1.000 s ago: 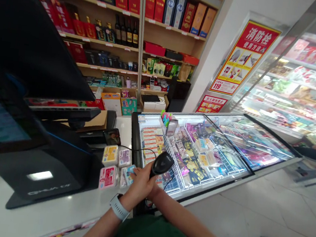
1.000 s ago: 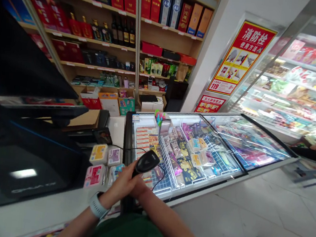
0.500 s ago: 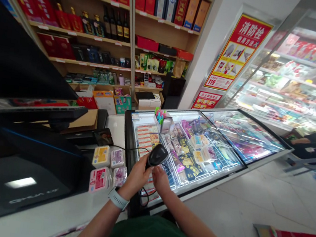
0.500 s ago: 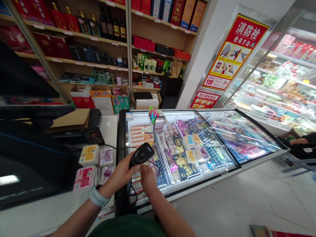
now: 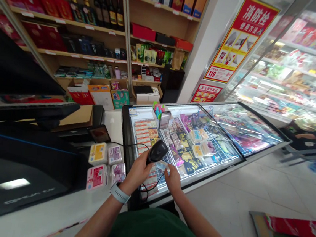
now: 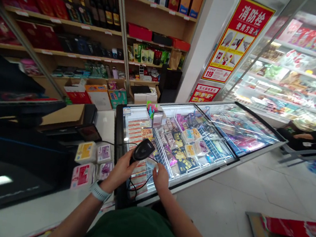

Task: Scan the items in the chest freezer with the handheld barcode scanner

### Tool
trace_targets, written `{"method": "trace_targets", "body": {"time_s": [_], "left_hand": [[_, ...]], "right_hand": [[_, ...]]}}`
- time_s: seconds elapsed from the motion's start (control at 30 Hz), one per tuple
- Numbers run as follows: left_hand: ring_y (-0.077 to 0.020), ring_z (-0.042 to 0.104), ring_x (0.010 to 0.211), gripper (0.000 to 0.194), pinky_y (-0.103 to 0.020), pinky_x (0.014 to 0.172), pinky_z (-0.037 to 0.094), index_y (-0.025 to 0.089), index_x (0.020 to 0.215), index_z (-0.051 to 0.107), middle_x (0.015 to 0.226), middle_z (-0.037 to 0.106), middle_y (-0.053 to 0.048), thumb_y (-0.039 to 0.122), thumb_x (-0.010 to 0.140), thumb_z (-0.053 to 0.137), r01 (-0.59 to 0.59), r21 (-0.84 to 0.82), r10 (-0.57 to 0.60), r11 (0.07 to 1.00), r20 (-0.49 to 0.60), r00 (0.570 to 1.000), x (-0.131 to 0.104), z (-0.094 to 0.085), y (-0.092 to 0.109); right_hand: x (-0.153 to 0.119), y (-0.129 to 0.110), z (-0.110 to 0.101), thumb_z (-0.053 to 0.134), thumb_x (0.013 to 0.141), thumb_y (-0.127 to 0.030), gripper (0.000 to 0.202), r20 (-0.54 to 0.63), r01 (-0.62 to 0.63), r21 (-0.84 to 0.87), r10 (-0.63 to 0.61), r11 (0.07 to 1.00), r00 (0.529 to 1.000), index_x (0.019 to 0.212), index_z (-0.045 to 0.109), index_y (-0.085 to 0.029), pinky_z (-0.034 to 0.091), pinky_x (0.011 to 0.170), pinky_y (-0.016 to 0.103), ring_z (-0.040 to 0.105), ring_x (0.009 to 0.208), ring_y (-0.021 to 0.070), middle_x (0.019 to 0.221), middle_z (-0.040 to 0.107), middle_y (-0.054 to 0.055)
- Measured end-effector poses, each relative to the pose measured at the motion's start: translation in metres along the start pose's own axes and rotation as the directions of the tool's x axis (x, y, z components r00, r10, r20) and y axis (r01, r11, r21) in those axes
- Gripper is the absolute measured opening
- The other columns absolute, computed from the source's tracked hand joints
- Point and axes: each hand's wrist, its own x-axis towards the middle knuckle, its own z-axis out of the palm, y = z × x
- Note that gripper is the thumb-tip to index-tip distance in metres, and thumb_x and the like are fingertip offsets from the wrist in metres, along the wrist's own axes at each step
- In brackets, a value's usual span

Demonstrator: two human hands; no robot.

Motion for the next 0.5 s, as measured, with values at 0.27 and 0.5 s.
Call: {"method": "trace_targets", "body": {"time_s": [0.27,0.5], "left_hand": [[-0.0246,0.054,0.119,0.050,-0.044,0.105,0.040,0.017,0.130,0.046,0.127,0.058,-0.012,0.013,0.081,0.051,-0.007,-0.020,0.008,1.000,0.040,0.999,0.005,0.009,-0.006],[-0.0243,0.053,0.120,0.051,-0.043,0.107,0.038,0.016,0.130,0.047,0.127,0.058,-0.012,0.010,0.080,0.050,-0.009,-0.030,0.011,1.000,0.048,0.999,-0.002,0.003,0.001]], "right_hand": [[-0.006,0.021,-0.007,0.051,0.084,-0.018,0.028,0.027,-0.104,-0.004,0.104,0.995,0.994,0.110,0.059,-0.017,0.045,0.070,0.025,0.062,0.078,0.0170,0.088,0.065,0.005],[-0.010,0.042,0.000,0.051,0.084,-0.025,0.033,0.050,-0.271,0.090,0.267,0.958,0.962,0.116,0.055,-0.018,0.044,0.065,0.026,0.066,0.072,0.0189,0.079,0.069,0.003]]}}
